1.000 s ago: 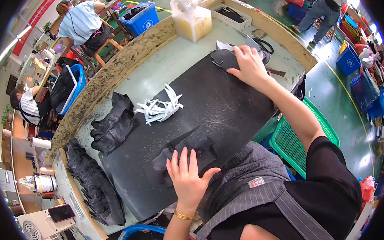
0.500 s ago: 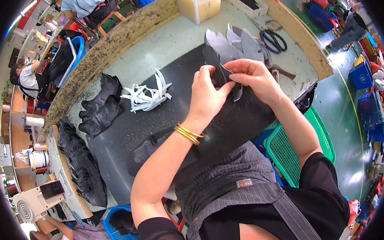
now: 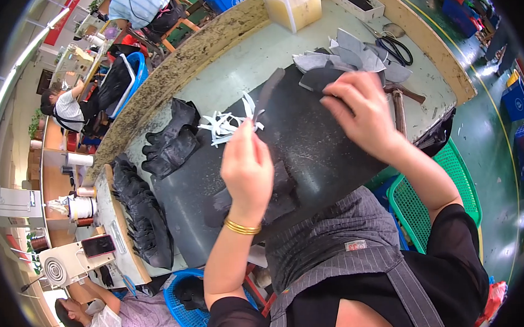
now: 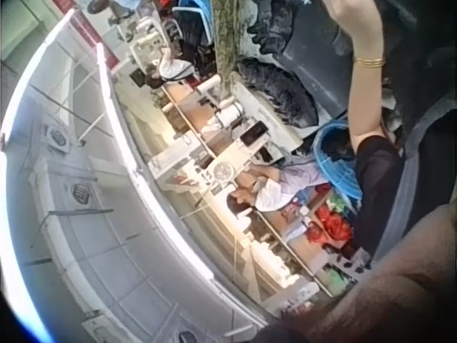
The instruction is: Attaching and folding reinforcement strips onto shoe upper components at a manufacturing workbench.
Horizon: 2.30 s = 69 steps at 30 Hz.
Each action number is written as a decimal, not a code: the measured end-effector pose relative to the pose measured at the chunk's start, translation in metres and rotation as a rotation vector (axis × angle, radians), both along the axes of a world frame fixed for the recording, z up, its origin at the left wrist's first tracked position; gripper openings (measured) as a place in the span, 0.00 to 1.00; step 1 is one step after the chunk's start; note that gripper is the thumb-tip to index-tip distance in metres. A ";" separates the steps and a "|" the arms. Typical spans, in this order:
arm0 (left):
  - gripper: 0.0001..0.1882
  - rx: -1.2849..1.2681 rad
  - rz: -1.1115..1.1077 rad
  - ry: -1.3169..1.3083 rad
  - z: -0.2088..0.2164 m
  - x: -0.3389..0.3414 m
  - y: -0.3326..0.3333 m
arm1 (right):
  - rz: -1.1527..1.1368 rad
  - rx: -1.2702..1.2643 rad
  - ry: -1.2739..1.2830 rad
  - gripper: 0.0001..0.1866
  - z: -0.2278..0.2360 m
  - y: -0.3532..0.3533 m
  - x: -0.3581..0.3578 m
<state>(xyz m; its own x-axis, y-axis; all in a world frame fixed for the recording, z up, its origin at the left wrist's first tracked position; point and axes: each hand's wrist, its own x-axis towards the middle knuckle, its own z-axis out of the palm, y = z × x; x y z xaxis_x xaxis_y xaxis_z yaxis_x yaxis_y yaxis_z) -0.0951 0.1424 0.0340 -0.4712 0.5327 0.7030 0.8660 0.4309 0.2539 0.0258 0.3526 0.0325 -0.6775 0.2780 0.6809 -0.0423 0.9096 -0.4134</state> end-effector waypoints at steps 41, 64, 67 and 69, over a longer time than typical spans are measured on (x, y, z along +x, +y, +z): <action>0.12 0.399 0.129 -1.275 -0.052 0.042 -0.179 | 0.329 -0.631 -0.448 0.12 -0.050 -0.194 -0.009; 0.08 0.149 0.002 -0.921 -0.058 0.044 -0.188 | 0.384 -0.551 -0.491 0.10 -0.047 -0.193 -0.003; 0.07 0.299 -0.039 -1.173 -0.055 0.039 -0.194 | 0.405 -0.566 -0.511 0.10 -0.048 -0.192 -0.002; 0.08 0.432 -0.075 -1.290 -0.056 0.036 -0.197 | 0.407 -0.580 -0.507 0.10 -0.048 -0.193 -0.003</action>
